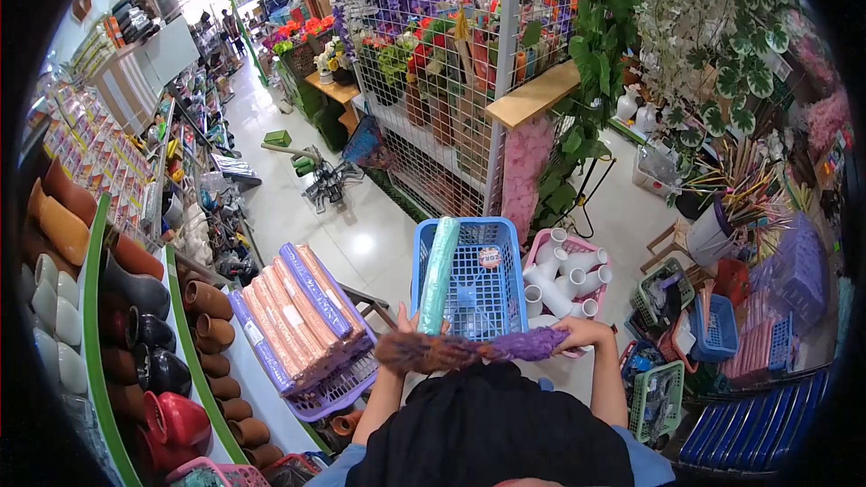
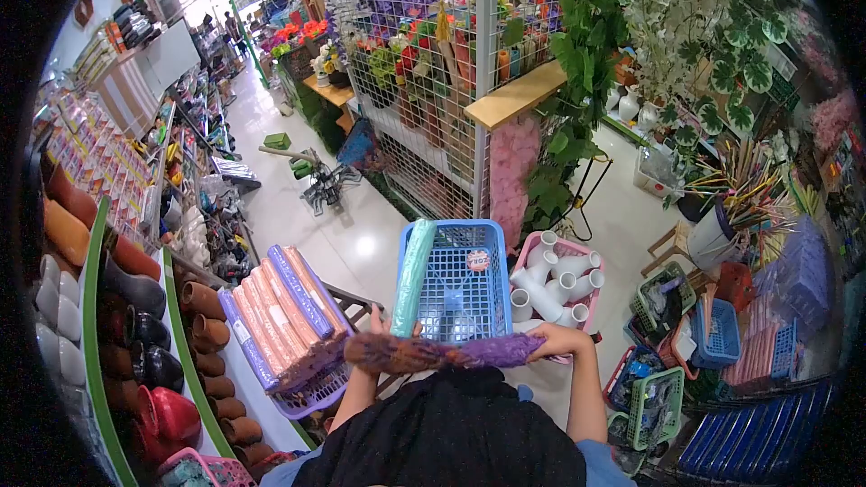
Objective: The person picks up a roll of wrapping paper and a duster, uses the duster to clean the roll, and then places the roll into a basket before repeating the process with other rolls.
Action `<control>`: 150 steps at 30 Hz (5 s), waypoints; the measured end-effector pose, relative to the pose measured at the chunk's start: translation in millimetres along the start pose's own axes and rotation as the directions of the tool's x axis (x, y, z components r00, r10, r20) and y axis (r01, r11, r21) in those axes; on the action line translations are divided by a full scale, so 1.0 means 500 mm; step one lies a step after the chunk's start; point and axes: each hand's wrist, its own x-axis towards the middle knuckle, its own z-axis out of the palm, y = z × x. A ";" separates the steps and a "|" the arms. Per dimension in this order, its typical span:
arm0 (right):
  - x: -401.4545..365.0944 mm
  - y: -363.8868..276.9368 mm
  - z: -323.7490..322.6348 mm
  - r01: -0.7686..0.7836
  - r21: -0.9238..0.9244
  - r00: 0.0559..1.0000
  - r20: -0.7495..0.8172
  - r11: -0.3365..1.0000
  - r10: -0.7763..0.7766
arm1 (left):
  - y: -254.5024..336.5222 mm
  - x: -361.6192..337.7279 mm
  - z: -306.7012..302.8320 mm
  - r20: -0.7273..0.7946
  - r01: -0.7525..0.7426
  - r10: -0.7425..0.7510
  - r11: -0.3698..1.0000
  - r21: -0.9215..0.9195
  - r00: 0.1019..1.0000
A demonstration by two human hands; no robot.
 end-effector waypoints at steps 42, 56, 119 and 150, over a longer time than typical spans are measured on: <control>0.327 0.243 0.142 -0.512 -0.553 0.666 -0.739 0.658 -0.103 | -0.108 -0.041 0.037 -0.533 0.038 0.583 0.652 0.757 0.612; 0.307 -0.271 0.236 0.250 0.237 0.968 -0.043 0.939 -0.247 | -0.020 -0.092 0.169 -0.411 -0.322 0.827 0.536 0.780 0.383; 0.224 -0.799 1.292 0.995 0.060 -0.058 0.998 -0.082 0.024 | -0.323 -0.924 0.547 0.117 0.744 0.736 0.665 0.065 -0.667; 0.397 -0.634 0.916 0.911 0.076 0.368 0.299 0.406 -0.881 | -0.085 -0.815 0.442 0.264 0.655 0.941 -0.064 0.753 -0.212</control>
